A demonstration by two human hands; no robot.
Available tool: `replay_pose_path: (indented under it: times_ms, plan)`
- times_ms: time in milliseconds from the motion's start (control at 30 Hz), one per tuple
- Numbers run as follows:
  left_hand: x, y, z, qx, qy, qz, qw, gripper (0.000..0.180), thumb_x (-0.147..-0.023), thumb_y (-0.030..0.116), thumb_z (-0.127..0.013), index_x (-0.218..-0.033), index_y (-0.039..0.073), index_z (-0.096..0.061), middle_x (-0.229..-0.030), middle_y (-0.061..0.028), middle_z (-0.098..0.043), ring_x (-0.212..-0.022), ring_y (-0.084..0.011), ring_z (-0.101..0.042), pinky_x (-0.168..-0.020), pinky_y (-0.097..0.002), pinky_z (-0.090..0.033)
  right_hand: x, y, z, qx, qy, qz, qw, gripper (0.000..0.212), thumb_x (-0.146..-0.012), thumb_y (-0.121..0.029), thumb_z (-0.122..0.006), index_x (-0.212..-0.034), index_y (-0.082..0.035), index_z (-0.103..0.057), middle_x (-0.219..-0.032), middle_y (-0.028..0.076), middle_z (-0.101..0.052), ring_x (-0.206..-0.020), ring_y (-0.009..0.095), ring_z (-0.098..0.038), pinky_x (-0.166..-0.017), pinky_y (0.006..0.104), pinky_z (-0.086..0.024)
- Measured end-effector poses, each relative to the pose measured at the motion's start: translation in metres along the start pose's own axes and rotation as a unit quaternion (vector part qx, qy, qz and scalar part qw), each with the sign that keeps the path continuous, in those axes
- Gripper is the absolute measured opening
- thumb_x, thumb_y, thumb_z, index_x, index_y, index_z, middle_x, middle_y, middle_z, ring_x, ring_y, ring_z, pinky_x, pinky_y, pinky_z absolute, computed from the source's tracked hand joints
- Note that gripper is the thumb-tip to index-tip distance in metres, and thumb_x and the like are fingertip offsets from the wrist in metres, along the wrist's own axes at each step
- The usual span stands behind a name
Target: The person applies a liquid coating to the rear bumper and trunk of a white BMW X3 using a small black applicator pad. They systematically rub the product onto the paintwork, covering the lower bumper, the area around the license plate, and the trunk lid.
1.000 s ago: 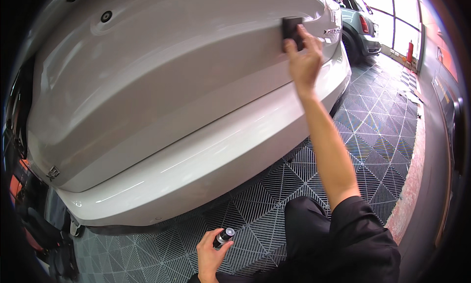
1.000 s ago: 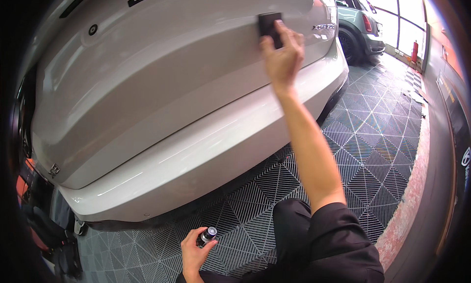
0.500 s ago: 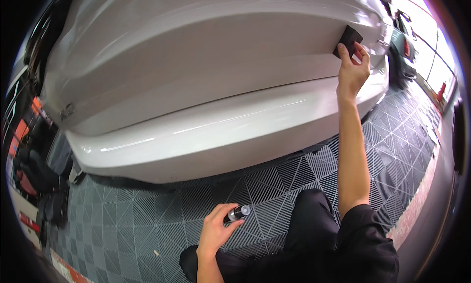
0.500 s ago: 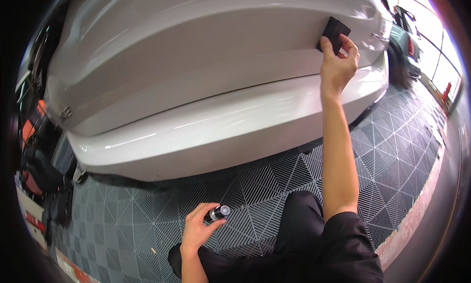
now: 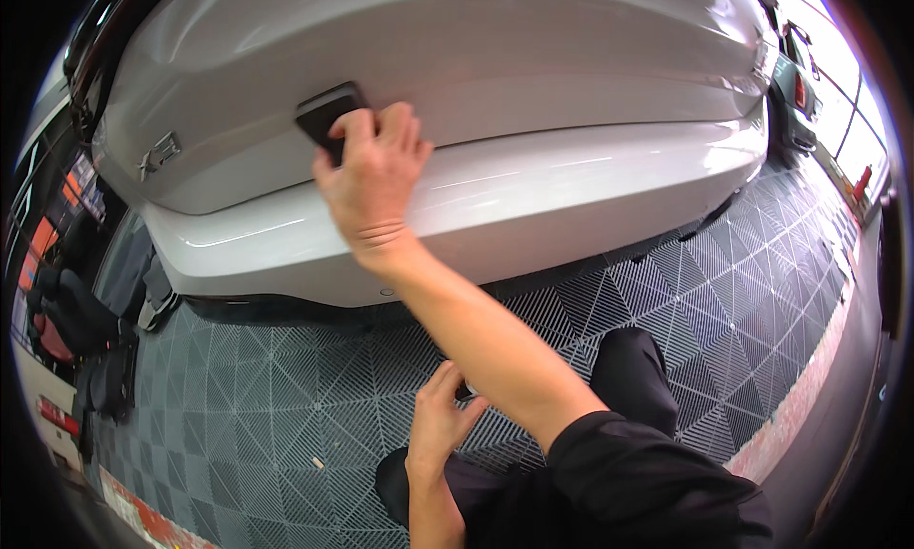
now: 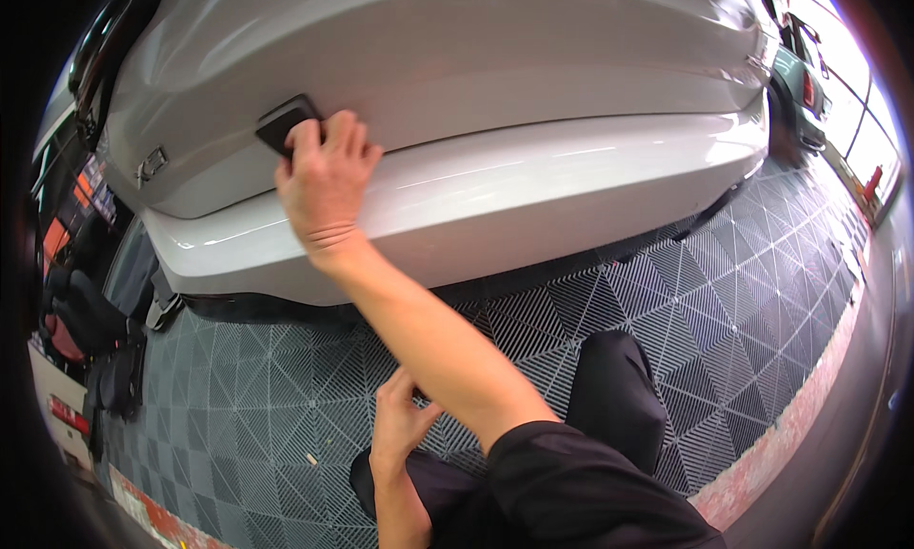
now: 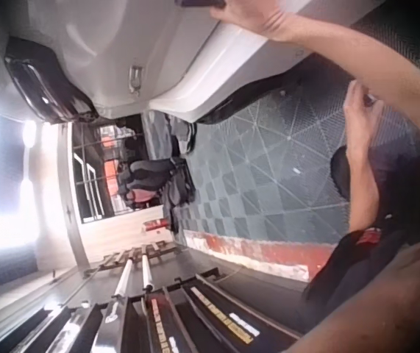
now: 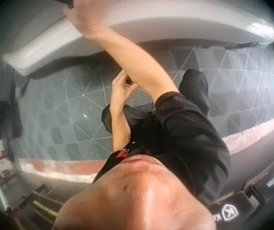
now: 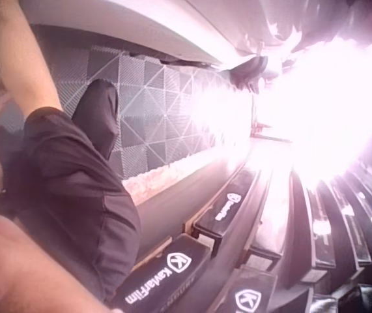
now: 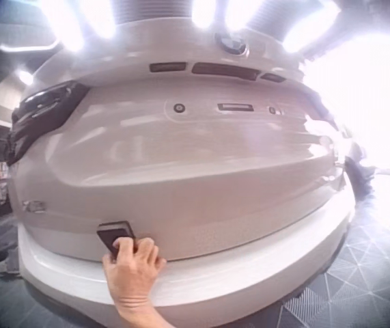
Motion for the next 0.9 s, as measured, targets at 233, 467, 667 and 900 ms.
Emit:
replay_pose_path:
  times_ms: [233, 467, 667, 900]
  plan:
    - [0.001, -0.004, -0.001, -0.013, -0.007, 0.042, 0.999, 0.044, -0.068, -0.004, -0.079, -0.110, 0.001, -0.067, -0.097, -0.0120, -0.069, -0.082, -0.0260, -0.068, -0.071, -0.0351, -0.055, 0.001, 0.022, 0.013, 0.052, -0.018, -0.052, 0.997, 0.033, -0.067, -0.013, -0.079, -0.092, -0.015, -0.059, -0.103, 0.008, -0.046, -0.101, 0.027, -0.050, -0.086, 0.0427, -0.036]
    - [0.001, 0.006, -0.013, -0.046, -0.008, -0.002, 0.999, 0.049, -0.067, 0.006, -0.088, -0.112, 0.007, -0.068, -0.097, -0.0054, -0.069, -0.088, -0.0188, -0.069, -0.068, -0.0318, -0.056, -0.056, 0.120, 0.111, 0.179, -0.002, -0.063, 0.982, 0.030, -0.071, -0.014, -0.077, -0.097, -0.012, -0.063, -0.106, 0.009, -0.051, -0.107, 0.028, -0.053, -0.093, 0.0453, -0.036]
    - [-0.004, 0.008, -0.028, -0.059, -0.022, 0.023, 0.998, 0.048, -0.066, 0.007, -0.088, -0.109, 0.005, -0.068, -0.095, -0.0078, -0.069, -0.079, -0.0210, -0.066, -0.067, -0.0328, -0.051, -0.119, 0.197, 0.192, 0.204, -0.017, -0.150, 0.967, 0.032, -0.075, -0.016, -0.076, -0.105, -0.008, -0.066, -0.112, 0.012, -0.060, -0.109, 0.029, -0.059, -0.100, 0.0439, -0.038]
    - [-0.015, -0.001, -0.054, -0.065, -0.041, 0.062, 0.995, 0.047, -0.066, 0.002, -0.086, -0.109, 0.003, -0.067, -0.096, -0.0042, -0.068, -0.086, -0.0149, -0.068, -0.069, -0.0267, -0.056, -0.186, 0.313, 0.275, 0.223, 0.071, -0.169, 0.957, 0.037, -0.075, -0.013, -0.076, -0.110, -0.006, -0.067, -0.109, 0.019, -0.070, -0.105, 0.035, -0.067, -0.096, 0.0443, -0.047]
Point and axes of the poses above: each hand's wrist, its own x-axis away from the middle knuckle, its own z-axis out of the back of the hand, y = z × x, the point moved 5 cm from there along -x, towards the middle knuckle
